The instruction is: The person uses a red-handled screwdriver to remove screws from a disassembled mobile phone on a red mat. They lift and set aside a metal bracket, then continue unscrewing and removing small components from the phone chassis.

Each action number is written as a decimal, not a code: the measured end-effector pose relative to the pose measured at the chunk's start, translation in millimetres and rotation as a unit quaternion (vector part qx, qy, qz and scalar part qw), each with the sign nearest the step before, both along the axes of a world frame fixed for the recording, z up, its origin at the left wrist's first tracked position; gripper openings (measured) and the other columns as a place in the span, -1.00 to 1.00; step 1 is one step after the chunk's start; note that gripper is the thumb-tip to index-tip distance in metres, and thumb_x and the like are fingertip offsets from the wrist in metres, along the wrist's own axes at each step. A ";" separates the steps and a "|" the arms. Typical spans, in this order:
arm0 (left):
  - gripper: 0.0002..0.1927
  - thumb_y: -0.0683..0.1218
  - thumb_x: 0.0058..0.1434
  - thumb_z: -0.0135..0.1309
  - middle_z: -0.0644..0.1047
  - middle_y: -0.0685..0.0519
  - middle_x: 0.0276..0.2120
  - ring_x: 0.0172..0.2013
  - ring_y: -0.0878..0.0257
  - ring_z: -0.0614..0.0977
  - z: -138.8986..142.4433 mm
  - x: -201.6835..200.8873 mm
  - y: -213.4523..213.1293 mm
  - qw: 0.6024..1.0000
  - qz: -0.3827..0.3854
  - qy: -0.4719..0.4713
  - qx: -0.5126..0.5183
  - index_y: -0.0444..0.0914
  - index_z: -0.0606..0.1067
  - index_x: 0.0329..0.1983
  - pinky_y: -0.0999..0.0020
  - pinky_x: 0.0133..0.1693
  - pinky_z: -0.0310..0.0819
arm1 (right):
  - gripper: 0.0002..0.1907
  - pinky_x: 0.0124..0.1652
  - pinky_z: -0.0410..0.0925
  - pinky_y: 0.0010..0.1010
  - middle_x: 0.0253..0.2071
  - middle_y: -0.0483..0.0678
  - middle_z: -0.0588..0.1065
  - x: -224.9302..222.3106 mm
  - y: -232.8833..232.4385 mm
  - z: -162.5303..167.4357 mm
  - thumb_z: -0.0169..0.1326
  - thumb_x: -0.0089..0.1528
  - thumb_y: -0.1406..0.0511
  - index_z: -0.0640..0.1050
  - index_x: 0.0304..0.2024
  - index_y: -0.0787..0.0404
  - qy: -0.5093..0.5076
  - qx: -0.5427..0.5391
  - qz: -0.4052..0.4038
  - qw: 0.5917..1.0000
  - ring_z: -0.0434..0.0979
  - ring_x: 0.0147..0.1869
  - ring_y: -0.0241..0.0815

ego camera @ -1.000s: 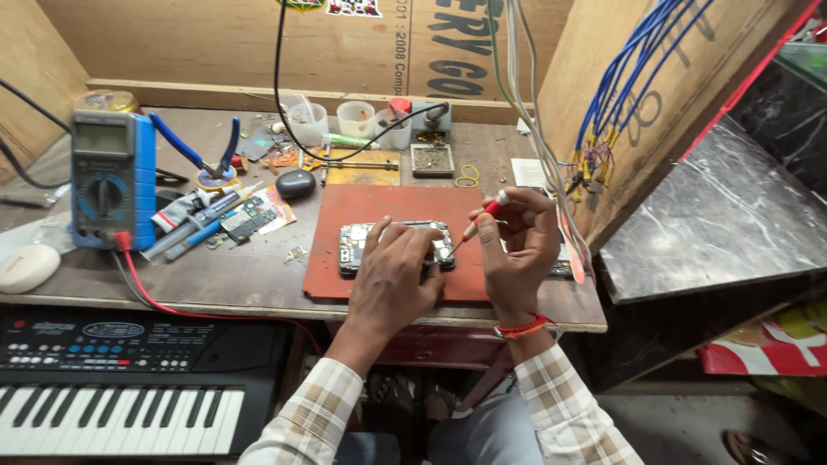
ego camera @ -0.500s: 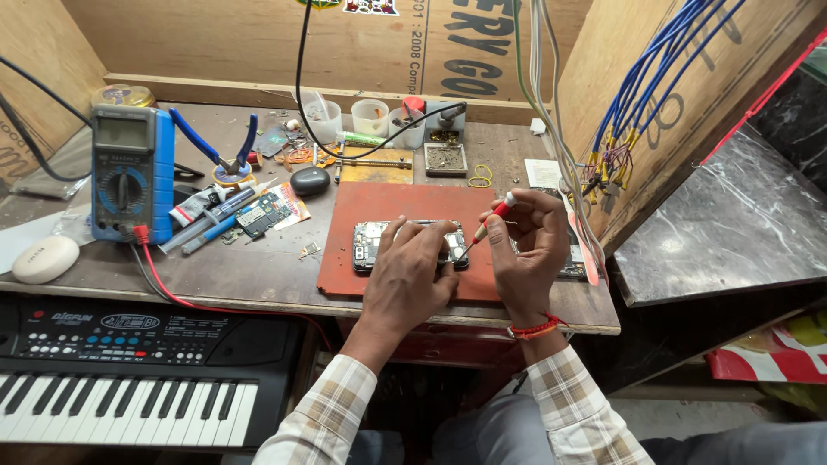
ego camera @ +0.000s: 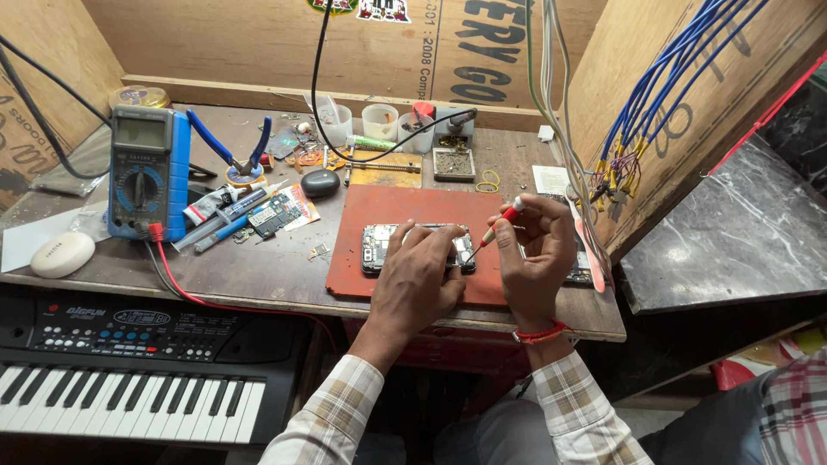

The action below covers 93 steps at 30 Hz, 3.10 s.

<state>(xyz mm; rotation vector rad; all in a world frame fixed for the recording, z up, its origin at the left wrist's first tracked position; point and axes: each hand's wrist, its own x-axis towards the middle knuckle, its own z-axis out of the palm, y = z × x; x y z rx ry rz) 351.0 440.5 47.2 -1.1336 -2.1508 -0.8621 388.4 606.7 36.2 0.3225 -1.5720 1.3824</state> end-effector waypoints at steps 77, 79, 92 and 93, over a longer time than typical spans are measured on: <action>-0.49 -0.16 0.06 0.18 0.59 -0.03 -0.21 -0.03 0.08 0.59 4.4 4.9 -13.2 1.000 0.009 -0.002 -0.016 -0.28 0.46 0.13 -0.03 0.32 0.16 | -0.61 0.01 0.55 -0.41 -0.09 0.00 0.49 4.0 -13.6 5.7 0.19 0.29 0.52 0.44 0.15 0.29 0.042 0.082 0.007 0.996 0.56 0.00 -0.24; -0.49 -0.16 0.06 0.18 0.59 -0.03 -0.21 -0.03 0.09 0.59 4.5 4.4 -13.8 1.000 0.009 -0.003 -0.018 -0.27 0.46 0.13 -0.03 0.32 0.16 | -0.65 -0.05 0.59 -0.43 -0.08 0.00 0.51 1.7 -14.2 5.2 0.16 0.31 0.51 0.45 0.14 0.27 0.029 0.045 0.023 0.998 0.58 -0.01 -0.25; -0.70 -0.10 0.08 0.22 0.59 0.03 -0.23 -0.02 0.11 0.57 3.9 2.4 -13.6 1.000 0.003 0.003 -0.019 -0.22 0.54 -0.10 -0.01 0.32 0.16 | -0.65 -0.02 0.57 -0.42 0.00 0.08 0.55 -0.7 -14.5 -0.7 0.08 0.35 0.55 0.42 0.16 0.28 0.005 0.018 0.027 0.999 0.61 0.03 -0.22; -0.72 -0.09 0.09 0.22 0.59 0.04 -0.24 -0.03 0.11 0.57 3.8 2.2 -13.4 1.000 0.005 0.002 -0.023 -0.21 0.55 -0.12 -0.01 0.32 0.16 | -0.66 -0.01 0.57 -0.42 0.01 0.08 0.55 -0.2 -15.0 -0.3 0.06 0.35 0.56 0.41 0.16 0.28 0.005 0.024 0.023 0.999 0.61 0.04 -0.22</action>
